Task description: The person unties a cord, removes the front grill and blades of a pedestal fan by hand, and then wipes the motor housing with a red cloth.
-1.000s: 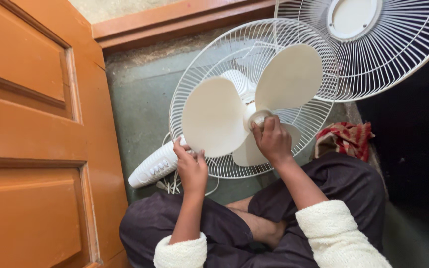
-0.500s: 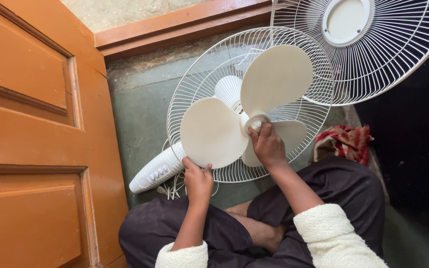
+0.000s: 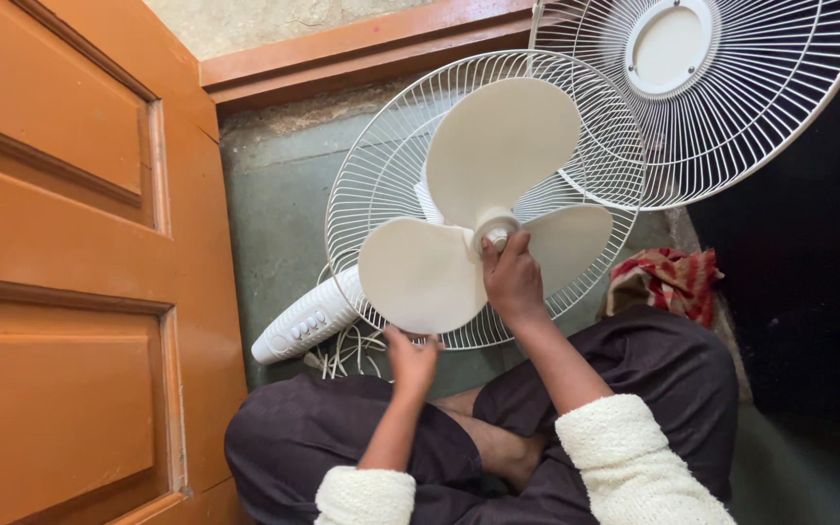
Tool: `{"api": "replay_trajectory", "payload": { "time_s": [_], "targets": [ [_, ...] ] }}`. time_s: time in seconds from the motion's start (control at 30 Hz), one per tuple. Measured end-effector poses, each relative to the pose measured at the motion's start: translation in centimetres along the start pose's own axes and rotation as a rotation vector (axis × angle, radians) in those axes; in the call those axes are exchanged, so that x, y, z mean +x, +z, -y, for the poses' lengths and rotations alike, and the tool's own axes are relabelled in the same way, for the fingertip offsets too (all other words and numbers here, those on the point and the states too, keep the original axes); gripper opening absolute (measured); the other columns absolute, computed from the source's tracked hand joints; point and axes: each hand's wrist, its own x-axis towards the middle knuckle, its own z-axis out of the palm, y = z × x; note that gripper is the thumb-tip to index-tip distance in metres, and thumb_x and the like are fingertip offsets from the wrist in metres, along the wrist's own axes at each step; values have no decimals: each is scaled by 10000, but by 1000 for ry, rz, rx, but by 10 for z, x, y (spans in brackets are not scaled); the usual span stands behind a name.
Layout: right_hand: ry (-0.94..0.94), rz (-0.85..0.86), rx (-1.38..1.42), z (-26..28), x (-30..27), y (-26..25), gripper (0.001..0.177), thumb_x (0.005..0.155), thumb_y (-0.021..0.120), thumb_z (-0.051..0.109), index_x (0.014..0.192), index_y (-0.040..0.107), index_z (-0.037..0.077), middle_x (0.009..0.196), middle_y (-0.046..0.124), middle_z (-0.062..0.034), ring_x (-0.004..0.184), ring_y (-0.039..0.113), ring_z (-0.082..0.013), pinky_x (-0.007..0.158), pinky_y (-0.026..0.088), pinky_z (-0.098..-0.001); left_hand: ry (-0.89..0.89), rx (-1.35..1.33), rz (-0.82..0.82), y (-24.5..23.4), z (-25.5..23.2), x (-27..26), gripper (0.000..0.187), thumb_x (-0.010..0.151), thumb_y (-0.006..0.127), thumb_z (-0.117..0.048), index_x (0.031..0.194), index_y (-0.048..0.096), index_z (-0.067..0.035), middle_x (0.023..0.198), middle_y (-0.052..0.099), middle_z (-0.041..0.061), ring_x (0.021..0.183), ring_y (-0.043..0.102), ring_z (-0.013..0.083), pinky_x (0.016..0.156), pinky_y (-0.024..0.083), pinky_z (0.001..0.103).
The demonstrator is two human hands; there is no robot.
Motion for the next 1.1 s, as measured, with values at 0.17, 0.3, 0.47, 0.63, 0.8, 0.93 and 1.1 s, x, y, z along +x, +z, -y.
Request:
{"api": "replay_trajectory", "payload": {
  "time_s": [0.17,0.3,0.47,0.63,0.8,0.93,1.1],
  "targets": [
    [131,60,130,16,2,-14,452,1052,558,362,1075,345,-36,722,632,-313,736,648,-538,612,496,-599,-457,-348,160,48,35,-55,795,816,607,71,1453,209,-187,1184,604,128,795,701,244,709,604,353],
    [97,71,157,21,6,-25,469,1033,586,389,1048,361,-23,733,646,-293,745,657,-524,599,506,-587,-1,181,346,51,5,-71,484,897,738,-91,1333,541,-25,1263,665,146,964,721,238,840,573,354],
    [-8,113,-17,24,8,-42,423,1009,632,369,1177,456,23,847,696,-214,751,694,-463,608,526,-563,749,617,-63,5,-84,-43,503,881,686,-97,1356,535,-25,1394,558,194,1303,527,400,1105,423,474],
    [-195,67,-61,26,4,-51,428,977,658,296,1293,506,51,1051,697,-191,758,695,-441,601,542,-528,845,774,-243,-15,-126,-10,734,843,699,-178,1485,406,20,1531,437,241,1398,414,436,1117,343,536],
    [-165,91,-22,13,5,-43,355,992,682,298,1219,540,65,1017,691,-164,774,707,-418,646,551,-518,748,766,-235,-10,-116,-5,769,870,703,-198,1513,359,45,1493,453,241,1376,426,420,1130,345,534],
    [-185,64,-16,7,6,-35,350,989,680,295,1142,522,23,973,693,-224,770,697,-445,626,550,-524,645,750,-128,2,-90,-14,820,852,723,-216,1492,313,93,1429,421,313,1309,412,469,1116,347,534],
    [6,146,46,5,7,-27,434,1004,670,328,1117,465,-37,791,692,-265,751,693,-475,609,542,-539,593,682,237,32,-55,-47,860,831,765,-219,1462,305,140,1389,435,373,1273,459,501,1069,396,518]
  ]
}}
